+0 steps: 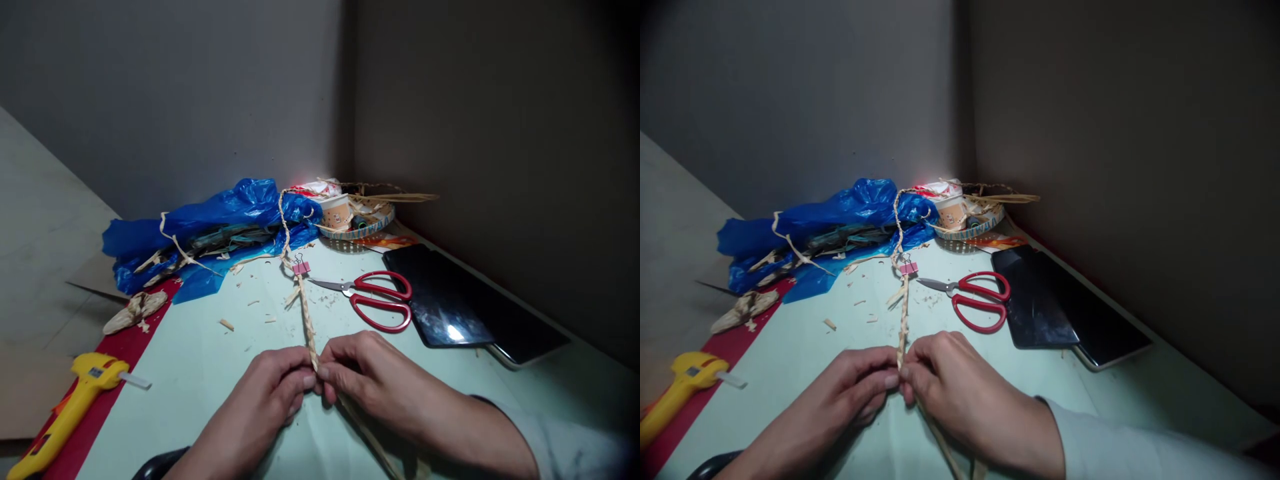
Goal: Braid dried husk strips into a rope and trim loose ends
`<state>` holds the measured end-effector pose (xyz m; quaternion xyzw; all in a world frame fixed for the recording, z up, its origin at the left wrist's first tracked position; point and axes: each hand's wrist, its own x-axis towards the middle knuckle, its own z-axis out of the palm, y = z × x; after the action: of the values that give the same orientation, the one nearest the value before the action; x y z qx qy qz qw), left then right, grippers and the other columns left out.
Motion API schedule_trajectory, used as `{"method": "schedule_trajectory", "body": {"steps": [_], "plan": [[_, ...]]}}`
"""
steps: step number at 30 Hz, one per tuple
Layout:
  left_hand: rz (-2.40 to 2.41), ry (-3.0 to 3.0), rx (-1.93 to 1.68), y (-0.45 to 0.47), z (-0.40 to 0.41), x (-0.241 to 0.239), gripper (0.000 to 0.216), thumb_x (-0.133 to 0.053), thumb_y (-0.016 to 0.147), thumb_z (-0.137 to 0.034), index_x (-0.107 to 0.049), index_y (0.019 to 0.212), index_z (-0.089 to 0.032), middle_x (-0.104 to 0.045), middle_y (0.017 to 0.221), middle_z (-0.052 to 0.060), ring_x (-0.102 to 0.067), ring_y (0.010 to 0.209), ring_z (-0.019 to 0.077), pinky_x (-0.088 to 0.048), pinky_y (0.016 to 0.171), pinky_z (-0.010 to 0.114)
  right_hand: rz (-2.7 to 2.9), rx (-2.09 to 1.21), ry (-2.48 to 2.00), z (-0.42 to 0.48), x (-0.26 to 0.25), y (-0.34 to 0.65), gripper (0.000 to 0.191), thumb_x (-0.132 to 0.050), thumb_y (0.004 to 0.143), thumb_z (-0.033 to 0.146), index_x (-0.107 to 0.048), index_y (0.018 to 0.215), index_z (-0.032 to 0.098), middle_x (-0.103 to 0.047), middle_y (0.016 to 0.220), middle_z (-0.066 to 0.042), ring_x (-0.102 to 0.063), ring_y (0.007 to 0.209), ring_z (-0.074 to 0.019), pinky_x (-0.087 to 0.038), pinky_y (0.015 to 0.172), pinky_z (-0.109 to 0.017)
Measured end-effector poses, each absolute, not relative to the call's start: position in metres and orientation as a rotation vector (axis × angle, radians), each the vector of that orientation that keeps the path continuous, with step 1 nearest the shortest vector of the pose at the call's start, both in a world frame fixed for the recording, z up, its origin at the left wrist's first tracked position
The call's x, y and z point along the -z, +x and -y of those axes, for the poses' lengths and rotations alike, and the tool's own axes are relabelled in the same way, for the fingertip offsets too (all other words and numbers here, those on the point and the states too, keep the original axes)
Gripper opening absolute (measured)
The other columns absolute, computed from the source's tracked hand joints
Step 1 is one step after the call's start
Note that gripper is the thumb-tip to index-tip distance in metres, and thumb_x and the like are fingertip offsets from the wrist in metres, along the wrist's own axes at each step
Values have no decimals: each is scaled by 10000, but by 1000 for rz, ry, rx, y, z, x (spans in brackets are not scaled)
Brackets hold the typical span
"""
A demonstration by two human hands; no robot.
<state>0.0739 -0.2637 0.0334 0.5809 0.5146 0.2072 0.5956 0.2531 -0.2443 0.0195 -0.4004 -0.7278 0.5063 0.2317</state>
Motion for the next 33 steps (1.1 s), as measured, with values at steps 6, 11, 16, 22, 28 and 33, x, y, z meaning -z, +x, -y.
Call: {"method": "schedule_trajectory", "body": {"steps": [6, 11, 16, 22, 28, 33], "plan": [[-1440, 1588, -518, 79, 273, -31, 337, -407, 928, -370, -445, 630, -216, -463, 608, -37, -441, 625, 152, -339, 614, 266, 2258, -1109, -1164, 249, -28, 258, 280, -439, 953, 265, -597, 737, 183, -623, 689, -3, -531, 663, -137, -350, 614, -238], [-1516, 1597, -569, 83, 275, -20, 319, -419, 901, -413, -471, 662, -207, -446, 637, -31, -408, 634, 156, -327, 588, 265, 2373, -923, -1235, 257, -33, 258, 245, -407, 960, 232, -548, 763, 197, -603, 720, -11, -519, 665, -146, -296, 575, -261], [-1628, 1630, -550, 85, 276, -17, 316, -409, 881, -391, -420, 619, -217, -390, 603, -37, -364, 602, 151, -280, 542, 264, 2507, -662, -1253, 261, -31, 259, 176, -439, 898, 159, -516, 747, 210, -571, 701, -7, -444, 609, -157, -275, 574, -287], [-1578, 1431, -649, 92, 279, -25, 295, -491, 822, -345, -511, 572, -190, -465, 586, -18, -402, 629, 158, -327, 580, 257, 2617, -400, -1128, 270, -26, 254, 141, -517, 818, 94, -589, 874, 202, -625, 778, -22, -517, 634, -186, -301, 582, -306], [-1365, 1179, -766, 89, 277, -18, 270, -624, 750, -355, -602, 572, -153, -519, 652, -4, -408, 656, 148, -348, 583, 242, 2595, 206, -834, 276, -16, 247, 235, -544, 680, -12, -608, 833, 156, -605, 677, -17, -511, 538, -185, -275, 461, -315], [-1280, 1042, -773, 86, 278, -16, 308, -614, 801, -403, -592, 613, -161, -292, 521, -80, -213, 497, 89, -165, 444, 229, 2583, 418, -633, 275, -10, 246, 209, -452, 787, 16, -628, 821, 124, -607, 675, -47, -533, 574, -204, -326, 469, -332]]}}
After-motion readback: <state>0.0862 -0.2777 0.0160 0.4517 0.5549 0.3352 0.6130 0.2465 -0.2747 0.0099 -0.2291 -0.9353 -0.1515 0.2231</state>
